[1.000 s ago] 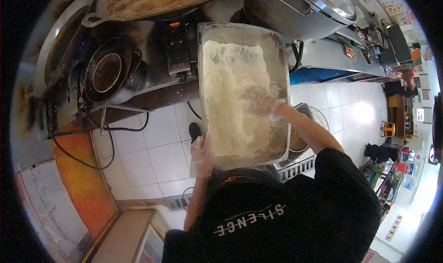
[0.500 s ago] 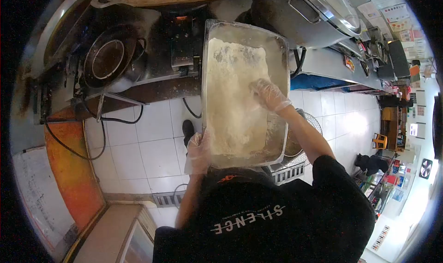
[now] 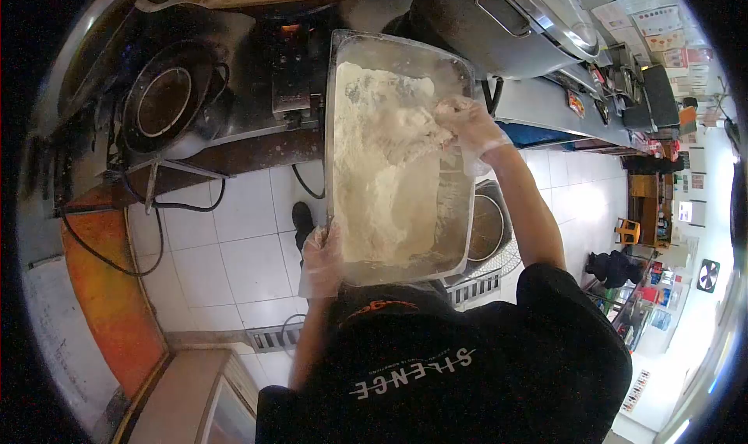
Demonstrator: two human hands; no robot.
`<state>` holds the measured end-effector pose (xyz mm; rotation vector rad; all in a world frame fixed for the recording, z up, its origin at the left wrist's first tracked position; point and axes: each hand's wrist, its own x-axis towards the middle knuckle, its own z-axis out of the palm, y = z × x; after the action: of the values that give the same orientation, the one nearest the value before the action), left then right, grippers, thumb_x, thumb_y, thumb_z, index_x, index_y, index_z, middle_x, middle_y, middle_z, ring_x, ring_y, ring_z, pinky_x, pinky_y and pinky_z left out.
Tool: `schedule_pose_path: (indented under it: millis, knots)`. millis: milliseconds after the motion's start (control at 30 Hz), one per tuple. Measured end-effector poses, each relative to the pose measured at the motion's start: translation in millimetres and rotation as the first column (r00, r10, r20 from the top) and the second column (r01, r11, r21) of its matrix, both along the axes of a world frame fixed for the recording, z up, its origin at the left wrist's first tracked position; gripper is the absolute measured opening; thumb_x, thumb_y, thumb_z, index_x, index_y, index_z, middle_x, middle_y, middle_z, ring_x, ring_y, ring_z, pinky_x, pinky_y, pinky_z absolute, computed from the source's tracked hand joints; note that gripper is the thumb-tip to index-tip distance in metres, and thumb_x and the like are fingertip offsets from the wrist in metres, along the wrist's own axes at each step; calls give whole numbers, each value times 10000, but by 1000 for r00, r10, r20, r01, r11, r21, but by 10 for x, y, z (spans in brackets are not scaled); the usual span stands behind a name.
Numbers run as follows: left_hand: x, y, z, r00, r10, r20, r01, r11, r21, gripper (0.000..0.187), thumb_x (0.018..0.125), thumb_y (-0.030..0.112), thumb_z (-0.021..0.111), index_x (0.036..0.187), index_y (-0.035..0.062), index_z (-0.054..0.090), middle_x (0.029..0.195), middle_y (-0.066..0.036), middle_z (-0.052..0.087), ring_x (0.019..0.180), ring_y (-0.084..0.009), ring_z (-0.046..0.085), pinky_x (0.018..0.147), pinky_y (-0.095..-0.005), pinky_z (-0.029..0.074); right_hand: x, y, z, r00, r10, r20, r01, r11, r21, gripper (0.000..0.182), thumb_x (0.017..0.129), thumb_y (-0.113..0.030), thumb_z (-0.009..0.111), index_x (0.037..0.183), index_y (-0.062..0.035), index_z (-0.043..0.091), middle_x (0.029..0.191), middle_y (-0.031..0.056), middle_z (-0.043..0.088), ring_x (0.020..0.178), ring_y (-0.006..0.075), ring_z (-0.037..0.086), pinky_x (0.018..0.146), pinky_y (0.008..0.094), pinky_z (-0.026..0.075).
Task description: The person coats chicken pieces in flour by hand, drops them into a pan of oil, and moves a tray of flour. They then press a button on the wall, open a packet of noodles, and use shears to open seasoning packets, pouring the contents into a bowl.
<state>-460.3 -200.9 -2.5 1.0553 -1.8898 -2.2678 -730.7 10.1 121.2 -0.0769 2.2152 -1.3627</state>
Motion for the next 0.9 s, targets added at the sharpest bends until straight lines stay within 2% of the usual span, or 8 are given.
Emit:
schedule_pose_path:
  millis: [233,467,600,733,767,800,833,900]
  knots:
    - [-28,-42,69,999,-39,3,39,995,-95,332,954,279,591,731,43,521,642,47,477,605,-58,408,517,-274,367,-334,436,-332,618,740,-265,19,323,946,371,873,-285,514,1151,-63,617,1045,137,660,932,286,642,948,354,442]
    - [7,-27,-144,998,-52,19,53,995,-84,320,949,286,587,751,38,550,613,17,460,584,-77,409,505,-297,361,-265,380,-51,966,127,-224,-43,937,347,376,863,-290,607,1168,-70,592,1102,191,655,1035,330,624,875,423,497]
    - [107,14,-471,990,-139,-2,129,927,-352,237,930,254,588,840,37,616,622,-43,517,552,-154,464,502,-338,374,-537,987,-966,667,644,-376,189,341,921,401,907,-282,525,1247,-69,527,1182,163,590,1077,370,570,935,461,455]
    - [95,-45,-281,972,-234,8,178,716,-675,172,914,213,576,972,68,646,772,-121,602,609,-279,560,538,-404,435,-322,267,298,842,500,-201,-8,384,923,345,921,-262,490,1212,-99,580,1161,188,599,1028,375,572,928,472,438]
    - [38,-43,-79,960,-207,191,274,844,-462,170,911,222,583,965,74,647,783,-124,608,618,-275,568,547,-408,443,-273,287,448,591,644,-486,119,526,842,268,951,-229,442,1002,-55,639,1001,161,644,967,329,619,884,435,494]
    - [123,12,-390,979,-198,43,195,862,-468,196,911,258,593,916,70,645,737,-119,607,599,-254,552,541,-400,435,-371,364,485,436,826,-356,289,246,925,250,932,-277,490,1040,-94,620,1057,135,626,1063,286,578,969,405,430]
    - [101,14,-426,983,-185,18,174,878,-445,229,910,288,599,883,66,643,702,-113,602,585,-234,537,535,-392,429,-401,206,841,544,500,-673,149,733,664,255,885,-290,579,1062,-113,625,1092,141,610,1094,278,556,973,405,408]
    - [0,-17,-70,985,-152,85,173,907,-384,296,909,342,607,832,58,636,643,-102,591,561,-196,509,524,-377,418,-548,-186,1508,461,552,-694,123,735,666,323,841,-309,658,1060,-73,646,1072,157,630,1050,342,572,909,445,445]
